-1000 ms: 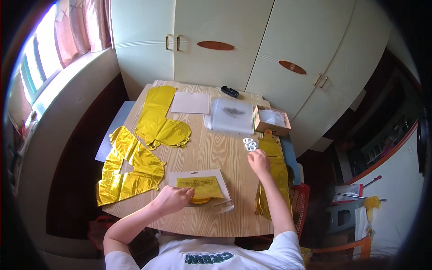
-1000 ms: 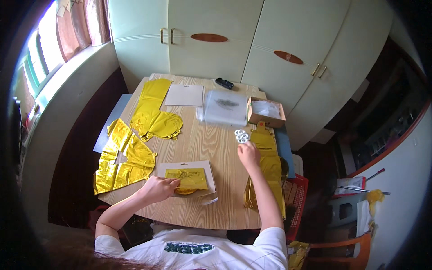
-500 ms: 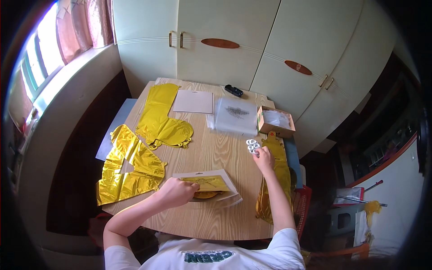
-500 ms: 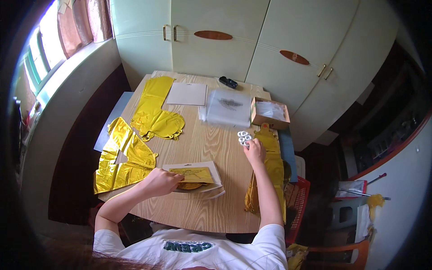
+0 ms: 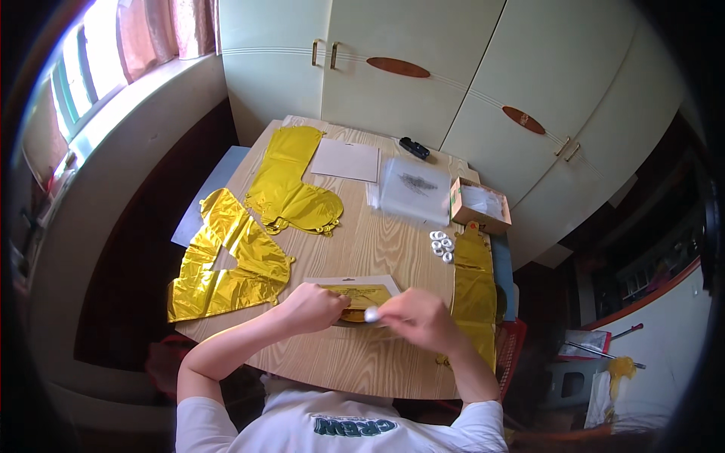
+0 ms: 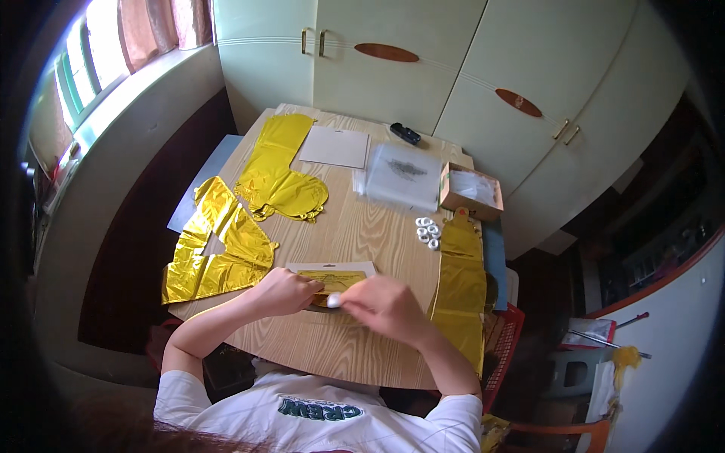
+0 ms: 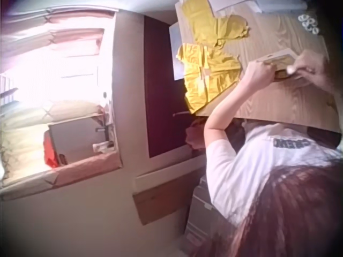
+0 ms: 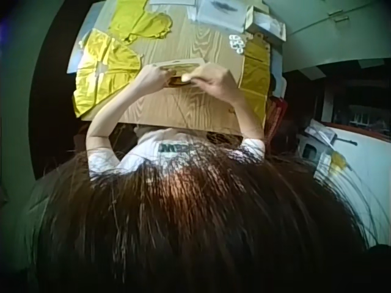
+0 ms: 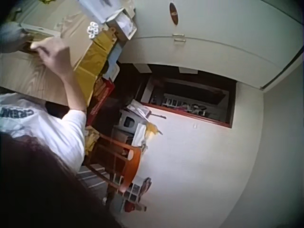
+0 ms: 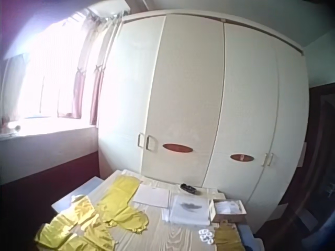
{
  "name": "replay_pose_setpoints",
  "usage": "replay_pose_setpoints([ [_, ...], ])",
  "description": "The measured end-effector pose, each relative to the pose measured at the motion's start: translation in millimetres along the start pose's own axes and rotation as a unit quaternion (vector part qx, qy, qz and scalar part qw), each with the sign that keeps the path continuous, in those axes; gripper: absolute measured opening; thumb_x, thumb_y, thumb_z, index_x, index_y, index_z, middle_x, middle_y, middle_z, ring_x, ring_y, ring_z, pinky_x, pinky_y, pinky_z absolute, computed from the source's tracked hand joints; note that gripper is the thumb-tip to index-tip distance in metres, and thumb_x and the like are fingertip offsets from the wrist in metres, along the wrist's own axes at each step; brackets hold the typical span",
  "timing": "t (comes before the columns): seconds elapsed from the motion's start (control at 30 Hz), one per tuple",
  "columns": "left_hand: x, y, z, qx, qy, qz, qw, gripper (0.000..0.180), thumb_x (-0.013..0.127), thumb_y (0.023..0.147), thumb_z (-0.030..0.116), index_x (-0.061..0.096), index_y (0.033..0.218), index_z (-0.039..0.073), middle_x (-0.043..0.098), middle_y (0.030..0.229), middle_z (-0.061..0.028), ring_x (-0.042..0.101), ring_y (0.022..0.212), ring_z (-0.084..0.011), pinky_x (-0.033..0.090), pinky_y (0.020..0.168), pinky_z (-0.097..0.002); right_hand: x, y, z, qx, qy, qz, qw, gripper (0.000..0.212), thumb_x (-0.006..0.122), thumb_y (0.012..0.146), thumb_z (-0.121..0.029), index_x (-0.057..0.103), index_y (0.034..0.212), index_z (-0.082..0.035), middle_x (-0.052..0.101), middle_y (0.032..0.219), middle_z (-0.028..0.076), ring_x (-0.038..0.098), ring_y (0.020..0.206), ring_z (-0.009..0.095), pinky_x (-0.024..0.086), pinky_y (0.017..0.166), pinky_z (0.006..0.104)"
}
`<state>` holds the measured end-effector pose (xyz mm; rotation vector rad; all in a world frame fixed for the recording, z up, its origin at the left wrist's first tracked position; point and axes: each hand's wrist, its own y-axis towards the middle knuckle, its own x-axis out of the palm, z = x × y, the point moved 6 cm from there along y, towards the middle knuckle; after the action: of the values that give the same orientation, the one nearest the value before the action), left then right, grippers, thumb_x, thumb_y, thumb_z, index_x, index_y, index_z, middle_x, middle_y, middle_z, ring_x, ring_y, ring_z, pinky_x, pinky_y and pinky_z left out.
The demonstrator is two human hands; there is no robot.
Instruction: Organizing and preparing gold foil sheets on cardboard backing.
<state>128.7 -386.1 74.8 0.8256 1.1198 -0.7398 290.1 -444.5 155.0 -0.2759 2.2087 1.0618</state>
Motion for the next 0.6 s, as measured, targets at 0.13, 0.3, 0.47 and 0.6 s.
replay_pose_setpoints([
  [0.13, 0, -2, 2, -0.006, 0.001, 0.003, 1.0, 0.013, 0.062, 0.082, 0.018, 0.064, 0.09, 0.008, 0.064, 0.065, -0.0111, 0.065, 0.056, -0.0308, 0.053, 0.052, -0.0429, 38, -8, -20, -0.014, -0.206, -0.089, 0.974, 0.011, 0.075, 0.08, -0.014, 0.069, 0.088, -0.011, 0.063, 0.073, 0.001, 0.063, 0.064, 0.017, 0.05, 0.054, 0.0315],
  [0.3, 0, -5, 3, -0.007, -0.005, 0.014, 1.0, 0.013, 0.063, 0.081, 0.018, 0.065, 0.091, 0.009, 0.063, 0.064, -0.0103, 0.064, 0.056, -0.0303, 0.052, 0.051, -0.0427, 60, -30, -8, 0.046, -0.26, -0.121, 0.957, 0.014, 0.072, 0.081, -0.017, 0.067, 0.09, -0.008, 0.064, 0.074, 0.001, 0.064, 0.066, 0.017, 0.052, 0.057, 0.0319],
  [0.47, 4, -6, 4, -0.01, 0.002, 0.002, 1.0, 0.014, 0.064, 0.08, 0.017, 0.065, 0.091, 0.009, 0.065, 0.068, -0.0092, 0.065, 0.059, -0.0293, 0.052, 0.052, -0.0416, 63, -34, -25, 0.048, -0.165, -0.126, 0.977, 0.026, 0.069, 0.085, -0.025, 0.065, 0.098, -0.002, 0.067, 0.093, 0.01, 0.066, 0.09, 0.024, 0.054, 0.079, 0.0334],
  [0.6, 11, -8, 7, -0.004, 0.005, 0.002, 1.0, 0.016, 0.065, 0.08, 0.016, 0.065, 0.094, 0.008, 0.066, 0.073, -0.008, 0.067, 0.063, -0.0282, 0.053, 0.053, -0.04, 92, -48, -14, 0.041, -0.162, -0.16, 0.973, 0.056, 0.06, 0.091, -0.044, 0.059, 0.116, 0.006, 0.064, 0.109, 0.019, 0.062, 0.106, 0.031, 0.051, 0.092, 0.039],
])
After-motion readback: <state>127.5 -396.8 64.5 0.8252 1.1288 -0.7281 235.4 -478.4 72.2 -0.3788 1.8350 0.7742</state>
